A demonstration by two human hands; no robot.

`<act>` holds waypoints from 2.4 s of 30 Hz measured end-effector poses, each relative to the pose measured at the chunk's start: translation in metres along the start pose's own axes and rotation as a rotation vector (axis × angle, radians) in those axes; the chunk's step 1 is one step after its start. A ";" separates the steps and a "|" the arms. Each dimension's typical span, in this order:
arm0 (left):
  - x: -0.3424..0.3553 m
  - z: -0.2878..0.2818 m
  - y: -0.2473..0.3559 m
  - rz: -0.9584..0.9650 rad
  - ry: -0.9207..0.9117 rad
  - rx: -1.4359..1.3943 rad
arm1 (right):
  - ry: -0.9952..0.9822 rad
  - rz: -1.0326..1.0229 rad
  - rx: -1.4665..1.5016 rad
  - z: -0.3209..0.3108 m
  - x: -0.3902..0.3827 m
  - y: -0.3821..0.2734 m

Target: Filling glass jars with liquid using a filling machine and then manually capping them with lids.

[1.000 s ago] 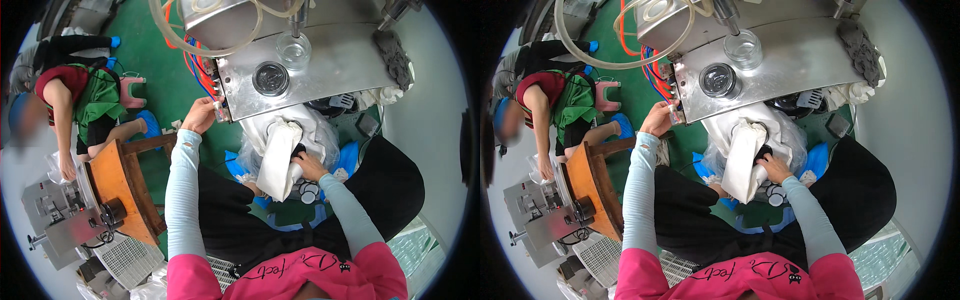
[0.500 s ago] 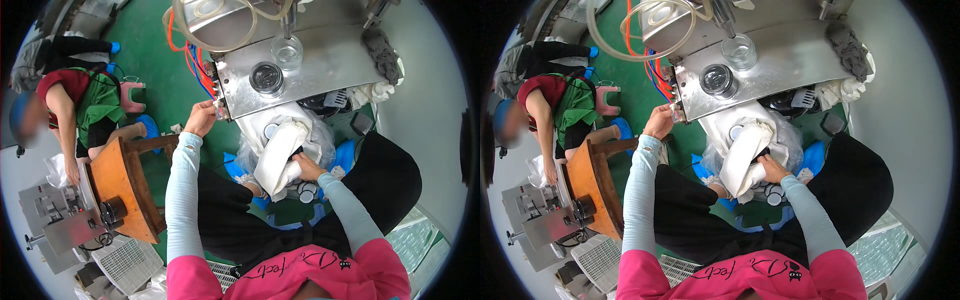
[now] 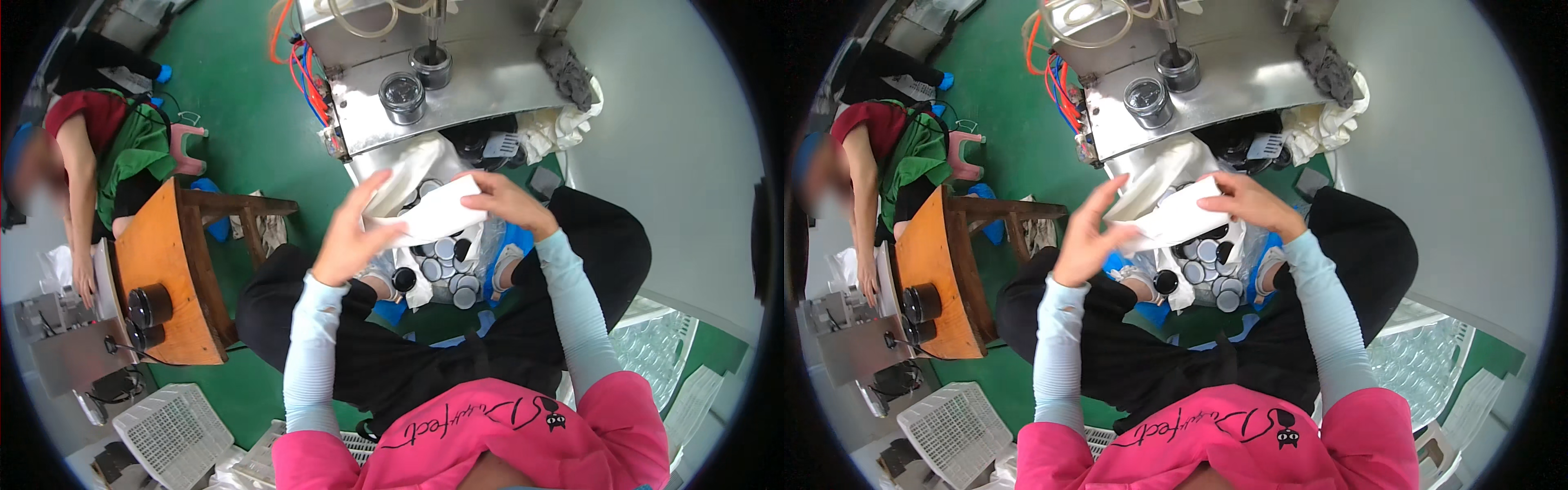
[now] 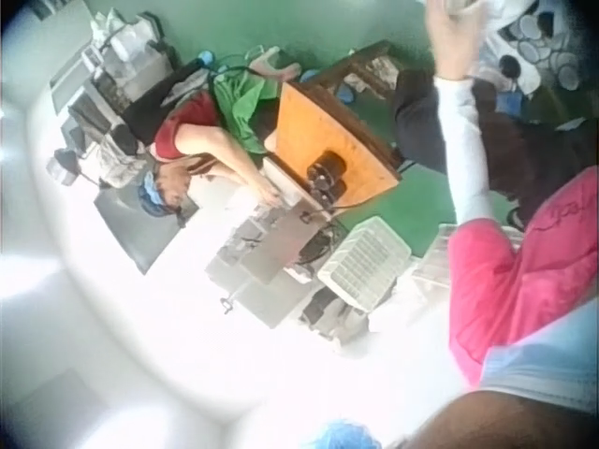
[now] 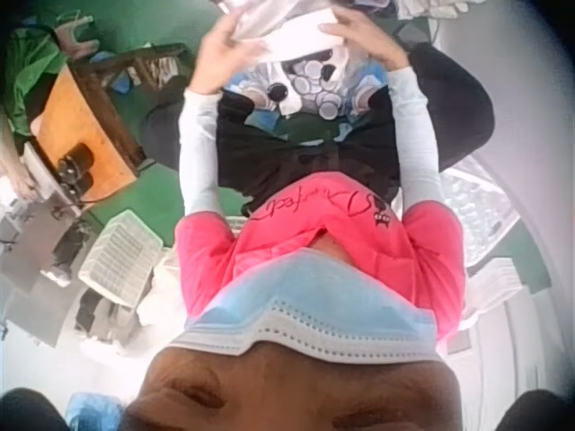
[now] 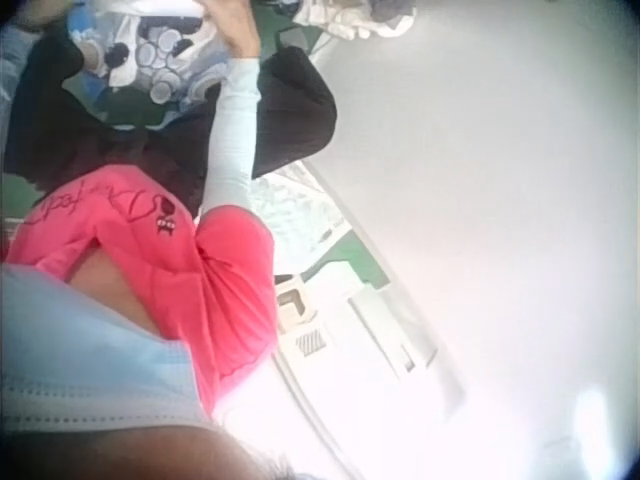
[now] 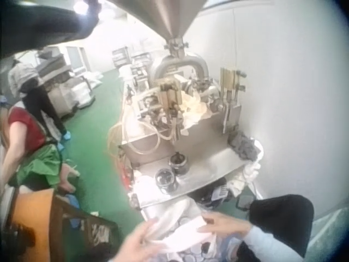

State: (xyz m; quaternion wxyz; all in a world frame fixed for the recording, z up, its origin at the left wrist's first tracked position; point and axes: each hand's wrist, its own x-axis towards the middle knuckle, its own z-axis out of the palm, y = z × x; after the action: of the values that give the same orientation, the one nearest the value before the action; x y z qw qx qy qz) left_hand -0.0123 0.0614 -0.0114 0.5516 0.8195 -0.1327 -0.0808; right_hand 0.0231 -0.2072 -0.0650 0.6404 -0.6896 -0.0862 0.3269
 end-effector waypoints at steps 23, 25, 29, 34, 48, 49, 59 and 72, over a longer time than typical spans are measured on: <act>-0.024 0.039 0.078 0.172 0.092 -1.018 | 0.190 -0.567 -0.431 0.065 -0.081 -0.142; -0.029 0.039 0.077 0.189 0.102 -1.142 | 0.167 -0.572 -0.457 0.064 -0.081 -0.144; -0.032 0.040 0.076 0.221 0.053 -1.262 | 0.026 -0.675 -0.382 0.060 -0.081 -0.143; -0.037 0.053 0.068 0.122 0.017 -1.185 | 0.191 -0.680 -0.392 0.074 -0.079 -0.133; -0.063 0.084 0.042 0.087 0.227 0.114 | 0.362 -0.350 -0.313 0.086 -0.051 -0.034; -0.064 0.080 0.042 0.102 0.138 0.129 | 0.336 -0.319 -0.276 0.084 -0.052 -0.029; -0.069 0.086 0.025 0.239 0.348 0.041 | 0.328 -0.434 -0.392 0.091 -0.063 -0.010; -0.088 0.111 0.032 0.042 0.234 0.189 | 0.509 -0.454 -0.620 0.101 -0.075 -0.009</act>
State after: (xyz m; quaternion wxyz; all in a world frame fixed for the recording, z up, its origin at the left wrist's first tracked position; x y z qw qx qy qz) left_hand -0.1311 -0.0214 -0.0252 0.4854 0.8686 -0.0917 0.0398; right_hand -0.0887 -0.1627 -0.0272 0.4600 -0.8707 -0.1686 -0.0426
